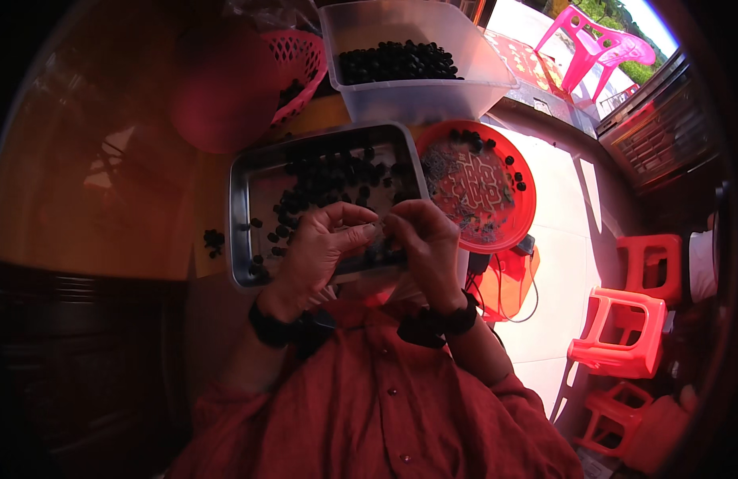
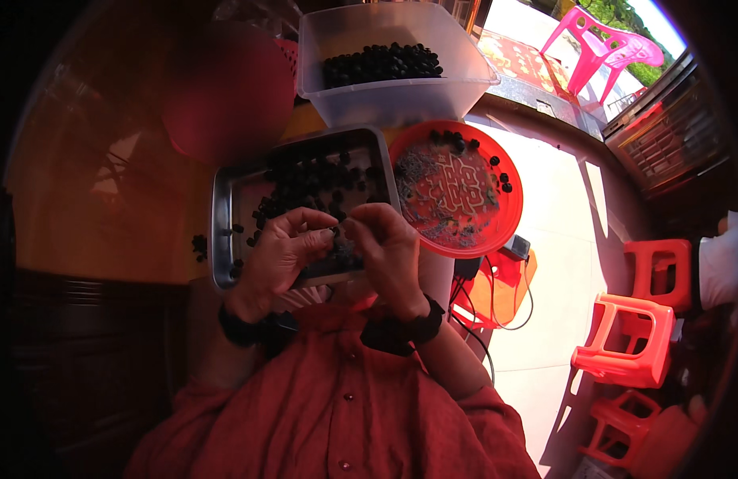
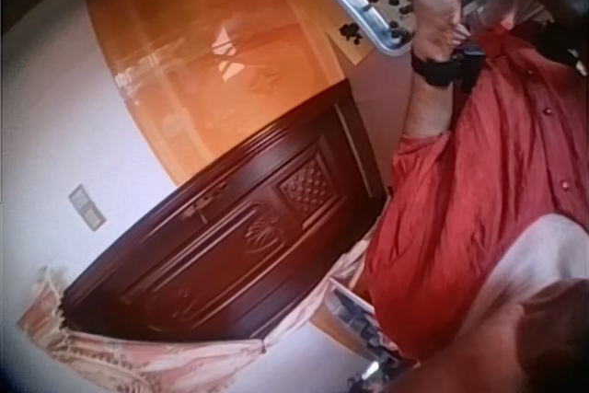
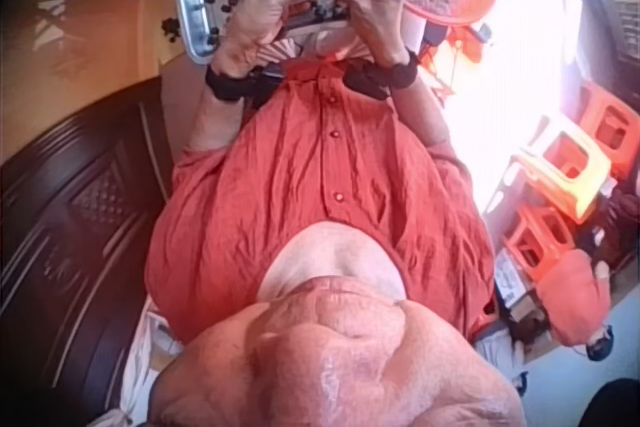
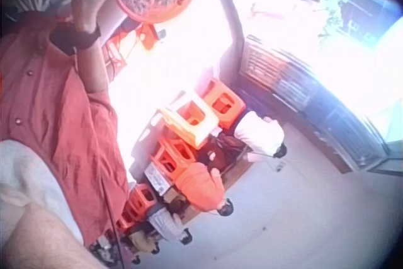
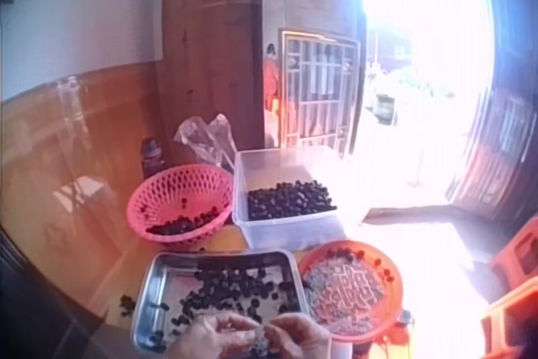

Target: Manually peeling and opening small black olives over a metal tray.

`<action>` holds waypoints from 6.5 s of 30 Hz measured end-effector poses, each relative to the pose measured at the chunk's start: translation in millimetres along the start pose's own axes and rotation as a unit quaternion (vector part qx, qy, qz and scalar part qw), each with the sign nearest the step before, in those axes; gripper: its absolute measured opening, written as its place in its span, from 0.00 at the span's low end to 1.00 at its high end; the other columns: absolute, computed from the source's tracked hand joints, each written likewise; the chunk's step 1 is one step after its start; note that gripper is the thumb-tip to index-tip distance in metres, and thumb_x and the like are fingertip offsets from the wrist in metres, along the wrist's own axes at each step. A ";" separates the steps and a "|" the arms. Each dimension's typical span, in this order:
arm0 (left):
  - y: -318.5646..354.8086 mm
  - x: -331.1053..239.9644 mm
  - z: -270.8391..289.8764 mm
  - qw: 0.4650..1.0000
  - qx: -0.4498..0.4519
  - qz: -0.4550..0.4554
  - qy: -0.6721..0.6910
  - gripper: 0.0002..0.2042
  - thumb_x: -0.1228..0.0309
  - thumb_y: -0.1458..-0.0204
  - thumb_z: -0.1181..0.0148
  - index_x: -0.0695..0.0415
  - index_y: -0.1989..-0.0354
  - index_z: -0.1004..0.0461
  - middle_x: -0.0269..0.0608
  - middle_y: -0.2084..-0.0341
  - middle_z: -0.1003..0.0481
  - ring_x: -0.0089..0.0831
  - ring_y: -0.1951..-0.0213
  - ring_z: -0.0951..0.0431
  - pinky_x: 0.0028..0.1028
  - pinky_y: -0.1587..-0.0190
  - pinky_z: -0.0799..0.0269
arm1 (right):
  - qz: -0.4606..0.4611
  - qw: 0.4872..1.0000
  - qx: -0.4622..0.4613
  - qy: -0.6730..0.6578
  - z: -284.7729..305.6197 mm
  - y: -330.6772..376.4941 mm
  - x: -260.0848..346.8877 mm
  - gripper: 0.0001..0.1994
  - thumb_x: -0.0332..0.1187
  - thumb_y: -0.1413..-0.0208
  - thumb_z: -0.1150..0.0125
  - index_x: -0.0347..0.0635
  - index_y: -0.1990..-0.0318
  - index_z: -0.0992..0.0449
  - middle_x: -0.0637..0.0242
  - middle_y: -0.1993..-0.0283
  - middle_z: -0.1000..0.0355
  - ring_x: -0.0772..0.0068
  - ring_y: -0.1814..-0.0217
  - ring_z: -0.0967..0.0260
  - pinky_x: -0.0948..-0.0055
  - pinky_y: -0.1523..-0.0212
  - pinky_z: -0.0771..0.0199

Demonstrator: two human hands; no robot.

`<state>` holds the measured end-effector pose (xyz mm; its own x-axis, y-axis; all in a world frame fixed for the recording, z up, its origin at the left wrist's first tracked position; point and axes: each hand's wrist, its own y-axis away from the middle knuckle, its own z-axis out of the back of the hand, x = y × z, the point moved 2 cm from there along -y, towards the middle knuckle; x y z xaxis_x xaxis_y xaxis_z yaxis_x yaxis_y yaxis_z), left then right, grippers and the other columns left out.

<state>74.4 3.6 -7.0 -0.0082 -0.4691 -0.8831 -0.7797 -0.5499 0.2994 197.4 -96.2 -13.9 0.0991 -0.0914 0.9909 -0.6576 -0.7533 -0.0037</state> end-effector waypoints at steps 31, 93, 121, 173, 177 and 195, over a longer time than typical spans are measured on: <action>-7.1 18.1 5.5 0.982 0.018 0.051 0.181 0.06 0.73 0.47 0.43 0.58 0.63 0.30 0.33 0.69 0.26 0.20 0.70 0.25 0.19 0.68 0.27 | 0.023 0.999 0.033 0.012 -4.0 1.0 1.8 0.05 0.22 0.52 0.41 0.37 0.66 0.25 0.71 0.71 0.27 0.85 0.69 0.31 0.84 0.72 0.35; 16.3 1.9 3.7 0.909 -0.154 -0.157 -0.354 0.12 0.77 0.61 0.33 0.58 0.66 0.26 0.35 0.66 0.32 0.24 0.67 0.30 0.24 0.64 0.33 | -0.219 0.922 0.157 -0.279 8.8 4.9 -2.1 0.07 0.27 0.44 0.44 0.40 0.58 0.30 0.68 0.66 0.28 0.80 0.68 0.31 0.82 0.68 0.30; 10.5 1.3 -12.5 0.997 -0.024 -0.062 -0.035 0.11 0.79 0.52 0.39 0.61 0.60 0.30 0.38 0.66 0.25 0.21 0.64 0.25 0.20 0.60 0.28 | -0.152 0.944 0.100 -0.277 3.8 10.0 -2.0 0.07 0.27 0.45 0.43 0.39 0.59 0.28 0.69 0.65 0.27 0.81 0.63 0.30 0.81 0.61 0.29; -5.1 -1.8 -10.9 0.987 0.036 -0.079 0.136 0.10 0.82 0.46 0.49 0.61 0.57 0.31 0.41 0.61 0.26 0.24 0.58 0.26 0.23 0.53 0.30 | 0.100 0.991 0.007 0.093 0.2 2.0 17.8 0.08 0.20 0.58 0.38 0.36 0.67 0.25 0.62 0.71 0.30 0.68 0.68 0.29 0.74 0.67 0.31; -5.7 0.6 -9.7 0.988 0.028 -0.085 0.122 0.10 0.83 0.47 0.49 0.62 0.56 0.31 0.41 0.61 0.26 0.24 0.58 0.26 0.23 0.53 0.30 | 0.056 0.994 0.023 0.094 1.0 1.7 19.6 0.08 0.22 0.56 0.38 0.36 0.66 0.25 0.64 0.71 0.29 0.74 0.68 0.29 0.76 0.68 0.31; -7.0 9.8 -4.4 0.981 0.053 -0.049 0.181 0.09 0.81 0.46 0.48 0.61 0.57 0.31 0.40 0.61 0.26 0.24 0.58 0.26 0.24 0.52 0.28 | 0.066 0.994 0.030 0.076 2.0 2.1 12.0 0.07 0.22 0.55 0.39 0.35 0.66 0.25 0.64 0.71 0.30 0.72 0.69 0.30 0.76 0.68 0.31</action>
<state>82.6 -0.2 -16.2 0.2778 -0.6426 -0.7141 -0.8264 -0.5389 0.1634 198.7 -100.2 -2.2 -0.1021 -0.0964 0.9901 -0.6108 -0.7795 -0.1389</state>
